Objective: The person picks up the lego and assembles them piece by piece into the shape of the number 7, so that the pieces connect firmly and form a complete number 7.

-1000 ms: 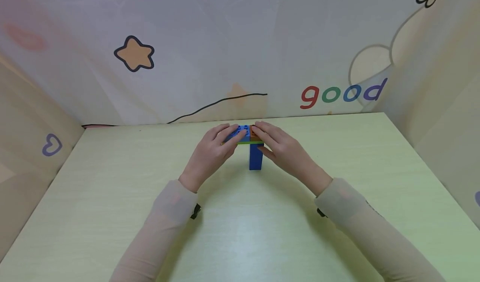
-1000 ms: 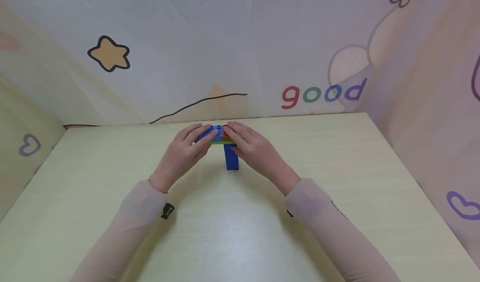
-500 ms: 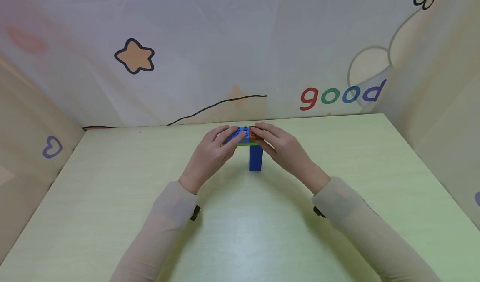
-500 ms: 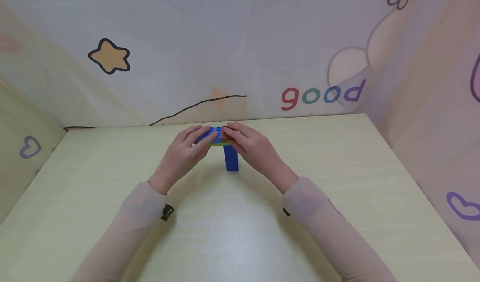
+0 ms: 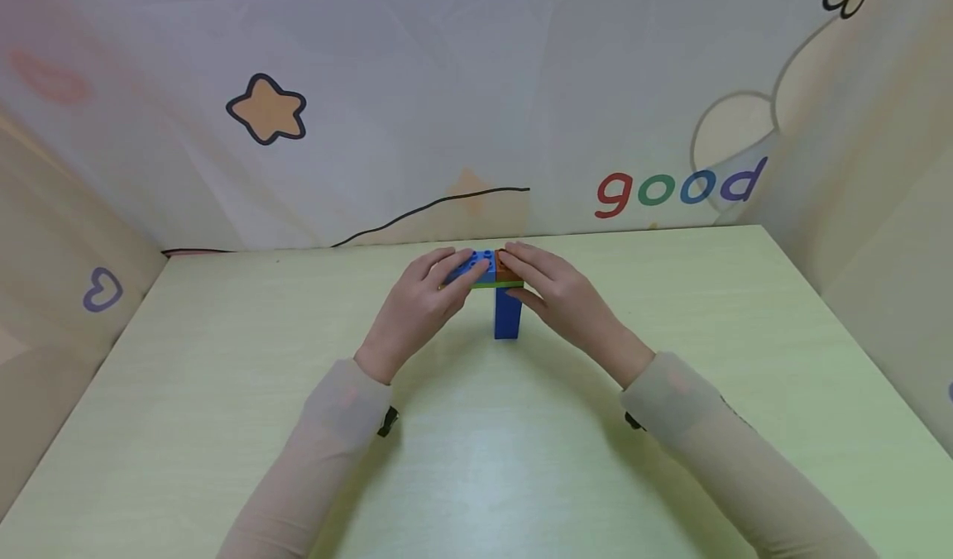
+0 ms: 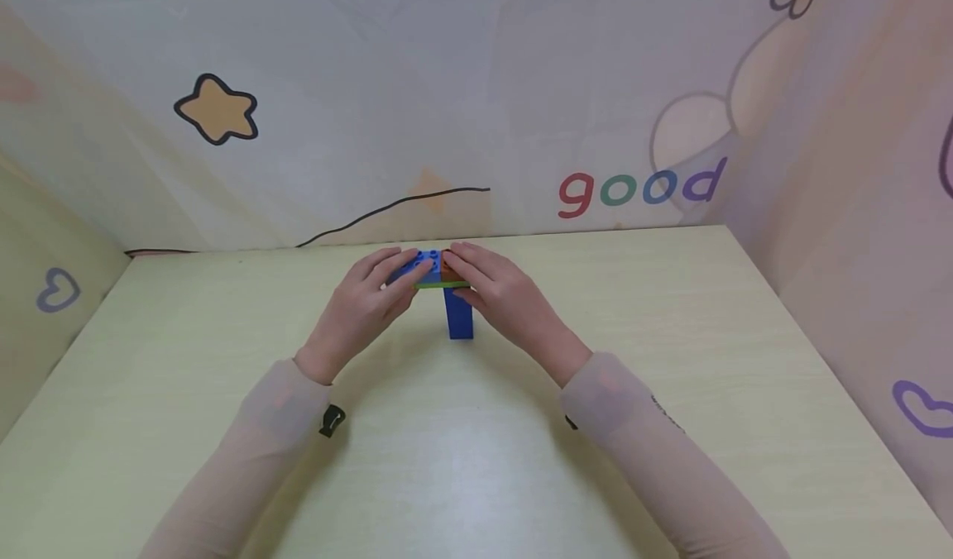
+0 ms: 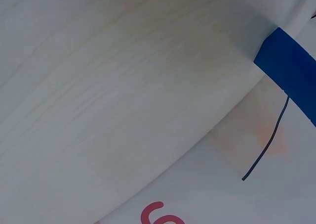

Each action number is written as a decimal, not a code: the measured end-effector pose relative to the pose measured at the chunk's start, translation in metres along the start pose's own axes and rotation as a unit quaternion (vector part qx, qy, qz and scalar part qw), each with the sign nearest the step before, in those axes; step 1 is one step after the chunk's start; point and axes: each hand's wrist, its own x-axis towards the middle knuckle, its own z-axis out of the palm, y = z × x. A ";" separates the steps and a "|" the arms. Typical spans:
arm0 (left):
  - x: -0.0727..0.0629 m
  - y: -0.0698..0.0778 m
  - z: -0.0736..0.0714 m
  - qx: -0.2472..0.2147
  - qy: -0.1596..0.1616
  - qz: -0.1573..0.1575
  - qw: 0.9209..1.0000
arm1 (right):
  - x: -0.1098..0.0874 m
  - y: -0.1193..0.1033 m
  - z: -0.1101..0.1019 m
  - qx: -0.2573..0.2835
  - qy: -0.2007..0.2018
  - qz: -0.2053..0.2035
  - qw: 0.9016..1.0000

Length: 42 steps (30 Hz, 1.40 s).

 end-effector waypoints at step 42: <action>-0.020 0.002 -0.004 -0.251 -0.069 -0.245 0.934 | 0.001 -0.016 0.002 0.183 -0.049 0.246 0.951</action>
